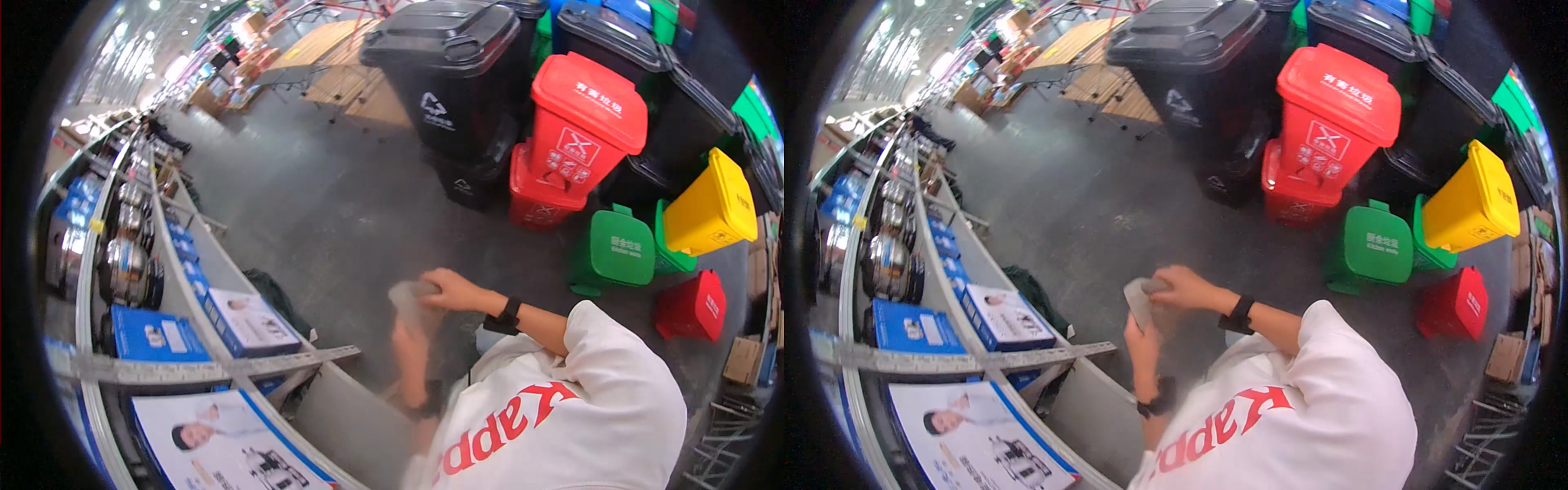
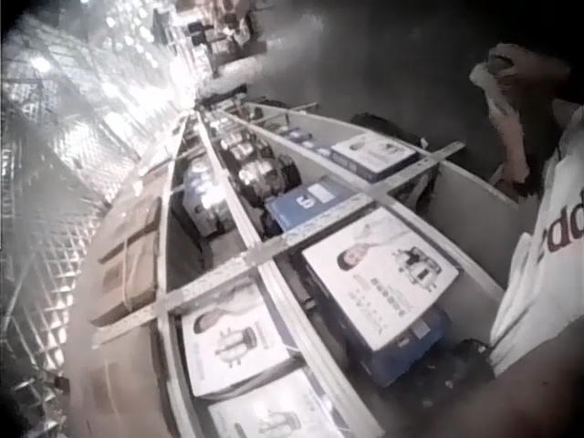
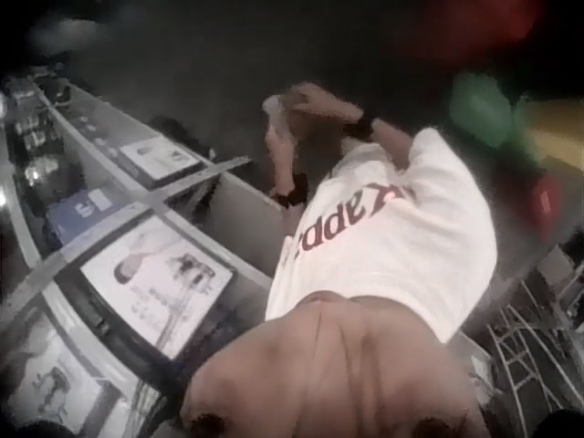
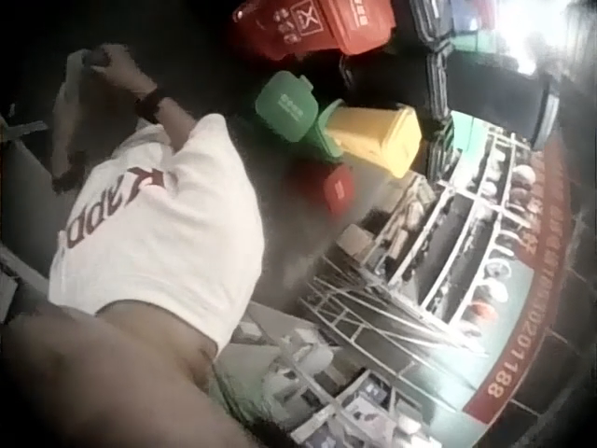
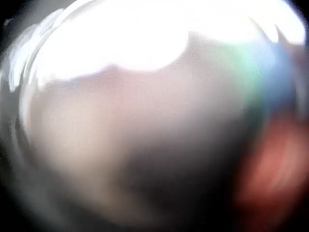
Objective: The person uses a cloth to wipe the top lids of green, red, and black waste bins, then cleans a shelf surface below packaged goods, and finally wipes a black slatted table surface.
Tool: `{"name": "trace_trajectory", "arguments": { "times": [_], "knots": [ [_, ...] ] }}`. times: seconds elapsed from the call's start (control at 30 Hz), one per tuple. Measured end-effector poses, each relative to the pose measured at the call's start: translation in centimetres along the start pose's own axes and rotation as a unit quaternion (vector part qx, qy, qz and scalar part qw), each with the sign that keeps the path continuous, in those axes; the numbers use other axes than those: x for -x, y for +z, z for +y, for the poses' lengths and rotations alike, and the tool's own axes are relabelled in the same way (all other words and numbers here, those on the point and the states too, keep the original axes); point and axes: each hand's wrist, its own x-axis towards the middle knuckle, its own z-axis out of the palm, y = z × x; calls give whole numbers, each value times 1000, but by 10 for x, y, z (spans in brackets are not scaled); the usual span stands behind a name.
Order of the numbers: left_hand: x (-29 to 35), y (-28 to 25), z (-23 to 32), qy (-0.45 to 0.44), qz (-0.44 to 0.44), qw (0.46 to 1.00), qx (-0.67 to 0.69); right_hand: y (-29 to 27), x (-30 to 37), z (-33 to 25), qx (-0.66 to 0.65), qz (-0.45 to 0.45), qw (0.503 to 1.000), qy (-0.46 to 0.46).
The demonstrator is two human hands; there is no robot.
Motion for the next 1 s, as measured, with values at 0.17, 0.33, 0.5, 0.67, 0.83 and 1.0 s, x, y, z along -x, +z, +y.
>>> {"name": "trace_trajectory", "arguments": {
  "times": [0.17,0.33,0.5,0.67,0.83,1.0],
  "knots": [
    [-68,28,94,118,-106,979,124,-67,2,41,41,141,989,23],
    [-131,45,134,240,-234,938,87,-111,9,66,38,205,976,65],
    [-197,72,153,400,-223,885,90,-159,-23,42,99,477,873,-9],
    [-248,81,232,451,-208,859,125,-212,-94,0,241,659,703,-114],
    [-301,106,270,592,-95,800,11,-232,-144,-16,365,650,665,-42],
    [-314,143,244,601,-97,792,-45,-218,-141,19,415,553,721,49]
  ]
}}
